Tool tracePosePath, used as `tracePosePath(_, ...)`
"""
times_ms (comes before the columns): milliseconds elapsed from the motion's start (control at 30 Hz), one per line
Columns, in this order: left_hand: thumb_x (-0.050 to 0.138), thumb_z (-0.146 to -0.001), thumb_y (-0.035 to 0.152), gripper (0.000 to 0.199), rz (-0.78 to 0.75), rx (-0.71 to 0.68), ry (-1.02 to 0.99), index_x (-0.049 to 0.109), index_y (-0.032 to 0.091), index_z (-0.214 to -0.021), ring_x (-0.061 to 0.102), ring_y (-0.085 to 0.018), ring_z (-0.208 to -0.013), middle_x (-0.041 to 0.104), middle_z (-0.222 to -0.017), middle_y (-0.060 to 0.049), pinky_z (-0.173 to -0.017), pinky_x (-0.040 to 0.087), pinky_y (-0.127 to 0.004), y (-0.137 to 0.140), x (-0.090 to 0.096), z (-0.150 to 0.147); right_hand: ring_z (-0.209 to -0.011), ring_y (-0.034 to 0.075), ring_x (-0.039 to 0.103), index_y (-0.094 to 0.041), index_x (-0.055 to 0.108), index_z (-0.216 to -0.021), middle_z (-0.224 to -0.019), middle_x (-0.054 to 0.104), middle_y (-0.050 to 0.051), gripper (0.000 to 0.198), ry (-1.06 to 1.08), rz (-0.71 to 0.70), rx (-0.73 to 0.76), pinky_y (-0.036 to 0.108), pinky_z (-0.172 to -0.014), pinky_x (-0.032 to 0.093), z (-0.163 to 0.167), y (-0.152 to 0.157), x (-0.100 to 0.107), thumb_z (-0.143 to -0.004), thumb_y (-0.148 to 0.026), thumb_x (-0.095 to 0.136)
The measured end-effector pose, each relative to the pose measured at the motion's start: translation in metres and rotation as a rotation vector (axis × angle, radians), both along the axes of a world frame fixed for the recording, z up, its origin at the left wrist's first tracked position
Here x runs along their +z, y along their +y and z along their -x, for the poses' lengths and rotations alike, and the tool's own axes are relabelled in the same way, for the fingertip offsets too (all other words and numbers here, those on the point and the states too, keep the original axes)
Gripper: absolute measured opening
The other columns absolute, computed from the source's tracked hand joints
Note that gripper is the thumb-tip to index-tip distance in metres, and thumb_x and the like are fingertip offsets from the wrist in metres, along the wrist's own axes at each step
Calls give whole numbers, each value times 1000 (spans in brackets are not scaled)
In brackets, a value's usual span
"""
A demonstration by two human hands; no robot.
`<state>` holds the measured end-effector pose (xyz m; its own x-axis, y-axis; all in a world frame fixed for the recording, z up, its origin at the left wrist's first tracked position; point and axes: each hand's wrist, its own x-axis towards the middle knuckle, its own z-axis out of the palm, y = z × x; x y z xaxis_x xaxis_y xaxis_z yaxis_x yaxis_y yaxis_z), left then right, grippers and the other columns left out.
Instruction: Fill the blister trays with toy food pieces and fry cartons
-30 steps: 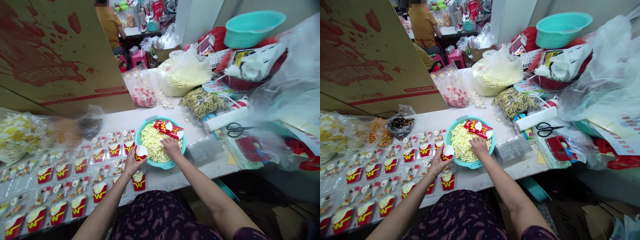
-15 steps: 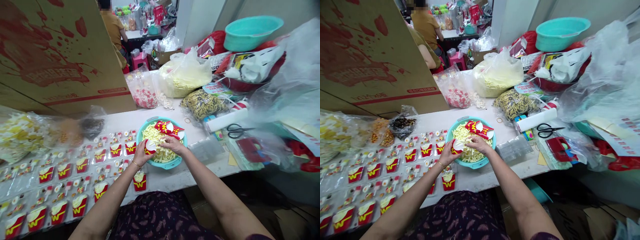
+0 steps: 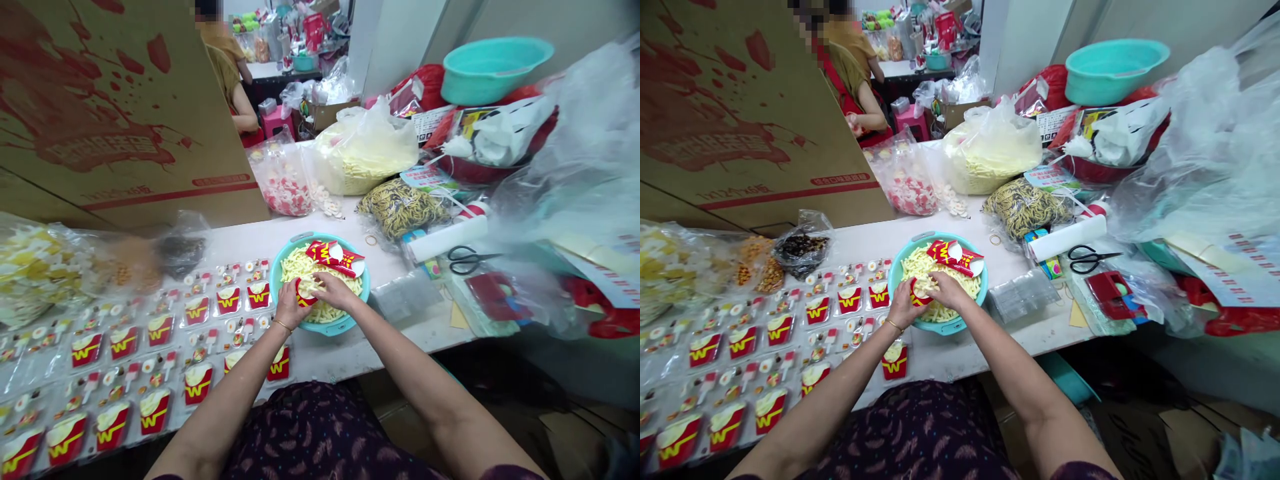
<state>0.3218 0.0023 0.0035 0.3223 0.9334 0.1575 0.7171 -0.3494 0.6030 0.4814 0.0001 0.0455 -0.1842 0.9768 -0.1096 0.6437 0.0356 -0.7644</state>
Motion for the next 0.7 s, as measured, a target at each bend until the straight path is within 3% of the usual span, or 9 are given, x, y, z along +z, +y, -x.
tracePosePath(133,66,-55,28,68,-36,-3,-22,34,17,-114,47,-26,-97,48,-102,-9,-85,40,-43,-2,-1,-3,-75,13,54,-16,65,-84,-83,64,3,17,-89,-4,-3,23,-69,38,2,-1,4,-69,-12,56)
tracePosePath(233,65,-56,27,66,-74,-9,-49,35,17,-114,47,-26,-96,49,-102,-9,-85,39,-43,-4,-1,-6,-64,12,52,-16,65,-66,-64,62,0,11,-81,48,135,21,-60,35,3,2,7,-70,-14,55)
tracePosePath(400,64,-56,27,67,-81,-24,-95,36,15,-115,47,-26,-98,48,-104,-11,-86,39,-43,-6,-1,-7,-68,12,55,-18,68,-80,-76,66,0,17,-20,37,106,20,-61,36,1,7,5,-66,-13,60)
tracePosePath(567,63,-55,22,60,-63,-20,-174,39,16,-110,48,-25,-96,50,-100,-9,-86,40,-42,-7,0,-10,-62,11,55,-16,67,-64,-64,65,0,16,-61,39,246,20,-59,36,16,4,9,-70,-10,54)
tracePosePath(633,64,-55,24,59,-37,-49,-184,40,16,-109,49,-25,-96,50,-99,-9,-85,41,-42,-6,0,-7,-68,12,58,-17,69,-73,-73,67,0,18,17,32,268,20,-64,39,12,1,10,-72,-10,52)
tracePosePath(700,66,-55,28,60,-8,-62,-180,41,16,-109,49,-24,-95,50,-100,-9,-85,41,-42,-4,-2,0,-79,13,59,-19,67,-87,-87,67,1,22,82,9,187,22,-71,42,-2,-3,9,-74,-12,51)
